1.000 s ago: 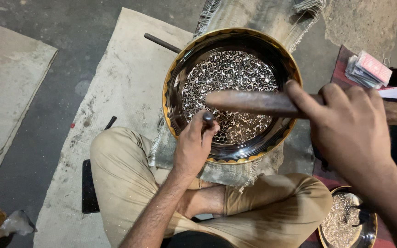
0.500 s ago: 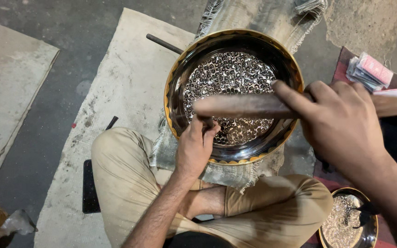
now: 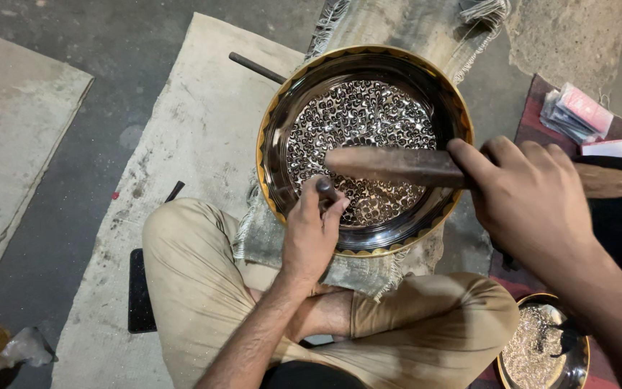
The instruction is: The person sits cross-legged and uses a hammer and a small metal punch to create a textured pattern on a large circular metal plate. They repeatedly strike the punch with the hammer, moving across the surface to form a dense pattern of indentations.
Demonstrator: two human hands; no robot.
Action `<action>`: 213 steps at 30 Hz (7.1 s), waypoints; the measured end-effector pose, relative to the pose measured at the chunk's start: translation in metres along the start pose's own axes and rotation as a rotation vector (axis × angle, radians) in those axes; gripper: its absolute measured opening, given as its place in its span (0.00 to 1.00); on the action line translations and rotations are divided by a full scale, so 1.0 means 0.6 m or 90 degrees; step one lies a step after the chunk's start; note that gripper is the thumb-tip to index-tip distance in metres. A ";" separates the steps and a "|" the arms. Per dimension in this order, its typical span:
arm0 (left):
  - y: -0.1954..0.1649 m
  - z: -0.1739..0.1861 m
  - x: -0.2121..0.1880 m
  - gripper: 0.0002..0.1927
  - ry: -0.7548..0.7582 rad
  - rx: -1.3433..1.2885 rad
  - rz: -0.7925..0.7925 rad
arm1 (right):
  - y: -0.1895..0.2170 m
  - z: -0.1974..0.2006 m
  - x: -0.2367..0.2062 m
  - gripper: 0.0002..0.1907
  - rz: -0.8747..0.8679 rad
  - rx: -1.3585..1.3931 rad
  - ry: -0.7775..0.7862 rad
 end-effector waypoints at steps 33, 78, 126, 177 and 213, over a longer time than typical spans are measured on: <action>0.025 -0.015 0.002 0.13 0.053 0.032 0.073 | 0.007 0.008 0.031 0.35 0.057 -0.083 0.059; 0.002 0.007 0.001 0.21 -0.018 0.012 0.008 | 0.002 0.046 0.011 0.39 0.018 -0.169 0.025; -0.072 -0.143 0.076 0.23 0.804 0.061 -0.328 | 0.108 -0.269 -0.367 0.32 -0.629 0.786 -0.193; -0.086 -0.141 0.080 0.23 0.777 0.036 -0.373 | 0.126 -0.284 -0.379 0.37 -0.536 0.552 -0.267; -0.091 -0.124 0.091 0.24 0.725 0.022 -0.380 | 0.100 -0.284 -0.372 0.37 -0.603 0.542 -0.092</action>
Point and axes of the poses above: each hand's wrist, its own x-axis towards the middle knuckle, its own z-axis out of the back of the hand, y = z × x, the point moved 10 cm from there along x, towards the middle knuckle, and after that the axes turned 2 degrees about y, right-handed, at the moved point
